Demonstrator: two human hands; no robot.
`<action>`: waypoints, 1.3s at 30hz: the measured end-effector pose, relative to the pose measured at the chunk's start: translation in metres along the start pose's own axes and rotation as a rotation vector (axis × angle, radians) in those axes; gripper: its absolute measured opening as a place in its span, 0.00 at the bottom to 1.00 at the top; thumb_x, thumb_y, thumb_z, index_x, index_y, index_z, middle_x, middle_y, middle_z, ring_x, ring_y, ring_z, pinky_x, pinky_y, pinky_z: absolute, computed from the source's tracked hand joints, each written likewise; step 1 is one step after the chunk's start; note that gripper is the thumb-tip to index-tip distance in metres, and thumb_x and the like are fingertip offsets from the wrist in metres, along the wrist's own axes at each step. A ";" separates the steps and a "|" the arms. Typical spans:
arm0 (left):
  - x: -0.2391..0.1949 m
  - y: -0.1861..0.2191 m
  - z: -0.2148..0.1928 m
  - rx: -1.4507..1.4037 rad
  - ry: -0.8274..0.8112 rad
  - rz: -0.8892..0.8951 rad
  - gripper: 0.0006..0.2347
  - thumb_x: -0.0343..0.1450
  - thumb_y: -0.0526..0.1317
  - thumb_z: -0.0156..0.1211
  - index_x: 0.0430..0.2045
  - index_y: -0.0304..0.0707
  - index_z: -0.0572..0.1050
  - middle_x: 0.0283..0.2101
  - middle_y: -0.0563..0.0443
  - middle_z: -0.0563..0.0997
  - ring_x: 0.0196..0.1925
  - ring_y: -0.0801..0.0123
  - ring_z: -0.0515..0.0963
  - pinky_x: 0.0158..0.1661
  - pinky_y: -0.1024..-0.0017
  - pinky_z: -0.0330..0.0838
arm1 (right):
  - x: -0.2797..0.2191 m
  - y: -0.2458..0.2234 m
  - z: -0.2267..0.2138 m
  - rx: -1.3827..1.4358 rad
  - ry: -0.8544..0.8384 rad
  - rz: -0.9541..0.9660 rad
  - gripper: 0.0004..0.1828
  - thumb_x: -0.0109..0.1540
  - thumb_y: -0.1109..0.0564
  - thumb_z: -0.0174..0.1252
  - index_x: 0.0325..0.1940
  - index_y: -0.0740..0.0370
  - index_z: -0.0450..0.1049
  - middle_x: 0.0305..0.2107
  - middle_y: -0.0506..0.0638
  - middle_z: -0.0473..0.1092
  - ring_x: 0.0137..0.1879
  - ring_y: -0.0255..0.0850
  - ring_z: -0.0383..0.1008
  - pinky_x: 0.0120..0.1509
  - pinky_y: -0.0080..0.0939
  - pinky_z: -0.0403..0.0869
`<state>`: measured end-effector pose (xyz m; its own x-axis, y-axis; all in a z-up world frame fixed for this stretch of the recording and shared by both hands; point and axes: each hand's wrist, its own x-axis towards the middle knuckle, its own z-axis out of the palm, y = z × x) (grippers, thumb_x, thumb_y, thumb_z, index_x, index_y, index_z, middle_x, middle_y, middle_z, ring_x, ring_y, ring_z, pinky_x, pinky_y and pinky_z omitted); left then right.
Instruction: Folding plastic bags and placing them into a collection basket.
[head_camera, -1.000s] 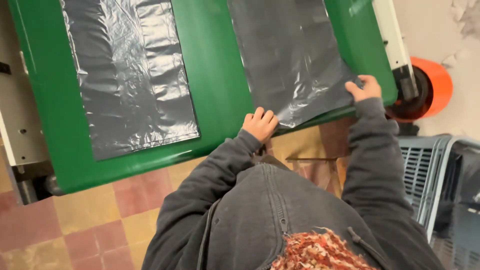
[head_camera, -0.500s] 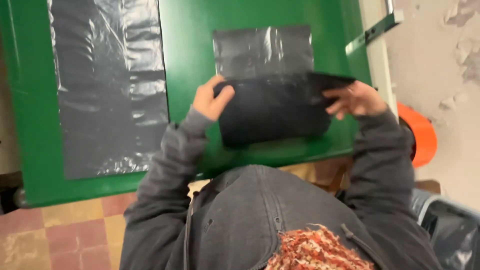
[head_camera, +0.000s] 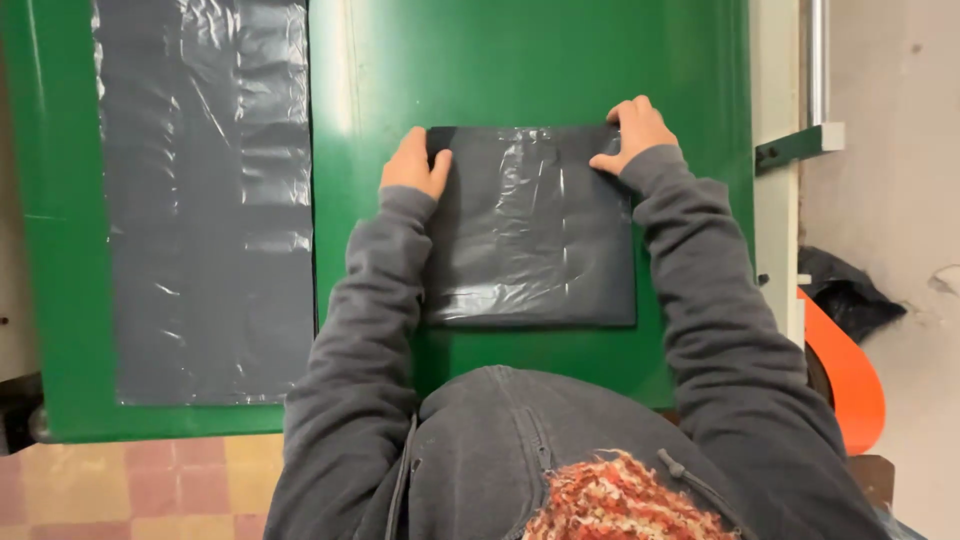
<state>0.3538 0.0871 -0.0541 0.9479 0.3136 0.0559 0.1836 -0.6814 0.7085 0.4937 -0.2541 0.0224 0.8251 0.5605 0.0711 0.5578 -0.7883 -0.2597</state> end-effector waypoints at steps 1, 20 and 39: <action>-0.009 0.028 -0.021 0.003 -0.007 -0.007 0.19 0.73 0.48 0.62 0.46 0.29 0.71 0.45 0.33 0.80 0.48 0.38 0.78 0.45 0.50 0.72 | 0.007 0.002 0.003 0.006 -0.008 0.003 0.37 0.48 0.46 0.78 0.55 0.60 0.69 0.47 0.59 0.71 0.54 0.58 0.70 0.54 0.50 0.72; -0.161 -0.039 0.014 -1.805 -0.376 -0.610 0.42 0.73 0.69 0.37 0.67 0.23 0.62 0.66 0.37 0.71 0.64 0.54 0.73 0.65 0.60 0.65 | -0.223 -0.096 0.001 0.186 0.287 -0.352 0.16 0.44 0.68 0.57 0.35 0.59 0.77 0.39 0.50 0.77 0.51 0.51 0.78 0.55 0.47 0.73; -0.230 0.098 -0.070 0.311 -0.878 0.612 0.09 0.70 0.46 0.57 0.39 0.48 0.77 0.39 0.46 0.83 0.41 0.51 0.83 0.42 0.57 0.74 | -0.271 -0.221 0.037 0.206 0.069 -0.521 0.25 0.57 0.64 0.59 0.60 0.70 0.71 0.58 0.64 0.70 0.66 0.60 0.71 0.72 0.57 0.68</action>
<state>0.1352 -0.0054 0.0515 0.7334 -0.6243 -0.2689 -0.4366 -0.7359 0.5176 0.1432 -0.2222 0.0249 0.4531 0.8389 0.3016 0.8699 -0.3422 -0.3551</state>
